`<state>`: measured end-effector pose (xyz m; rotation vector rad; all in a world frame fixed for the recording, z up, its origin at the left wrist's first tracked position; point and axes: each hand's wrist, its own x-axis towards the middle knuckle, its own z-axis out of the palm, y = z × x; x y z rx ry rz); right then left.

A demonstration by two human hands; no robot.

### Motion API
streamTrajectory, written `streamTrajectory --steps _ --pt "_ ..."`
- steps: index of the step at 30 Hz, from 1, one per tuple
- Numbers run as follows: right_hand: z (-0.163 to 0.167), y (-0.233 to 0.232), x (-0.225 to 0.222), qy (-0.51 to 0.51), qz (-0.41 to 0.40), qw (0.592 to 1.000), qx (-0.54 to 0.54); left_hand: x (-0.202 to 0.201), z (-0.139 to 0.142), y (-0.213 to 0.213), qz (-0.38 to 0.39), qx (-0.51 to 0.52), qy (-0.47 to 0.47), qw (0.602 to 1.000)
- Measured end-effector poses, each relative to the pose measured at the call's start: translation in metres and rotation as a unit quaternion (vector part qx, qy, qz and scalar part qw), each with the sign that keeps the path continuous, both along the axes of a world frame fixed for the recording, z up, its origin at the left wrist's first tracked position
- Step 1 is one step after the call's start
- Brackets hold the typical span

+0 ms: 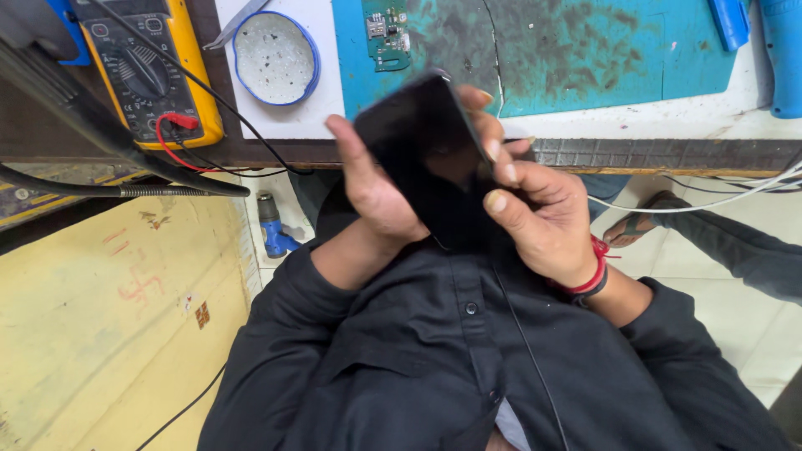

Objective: The person reassembles a smartphone by aligning the back cover, connecting the battery, and securing the case. They then test the device by plugging in a charging cable and use a screwdriver to tighten screws on the back.

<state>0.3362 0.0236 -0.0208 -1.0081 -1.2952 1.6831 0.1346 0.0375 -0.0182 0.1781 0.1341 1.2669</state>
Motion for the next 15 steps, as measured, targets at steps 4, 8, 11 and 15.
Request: streamTrajectory --steps 4,8,11,15 --pt "0.005 0.008 0.017 0.012 -0.043 0.997 -0.063 -0.018 -0.001 0.002 0.024 -0.021 -0.069 0.997" --pt "0.009 0.016 0.039 -0.070 -0.035 0.995 -0.062 -0.044 -0.007 0.004 0.078 -0.034 -0.003 0.996" --pt "0.006 0.017 0.044 -0.152 0.041 0.987 -0.030 -0.054 -0.010 0.003 0.092 -0.032 0.010 0.995" --pt "-0.005 0.018 0.040 -0.400 0.157 0.893 0.130 -0.053 -0.010 0.003 0.098 -0.040 0.004 0.994"
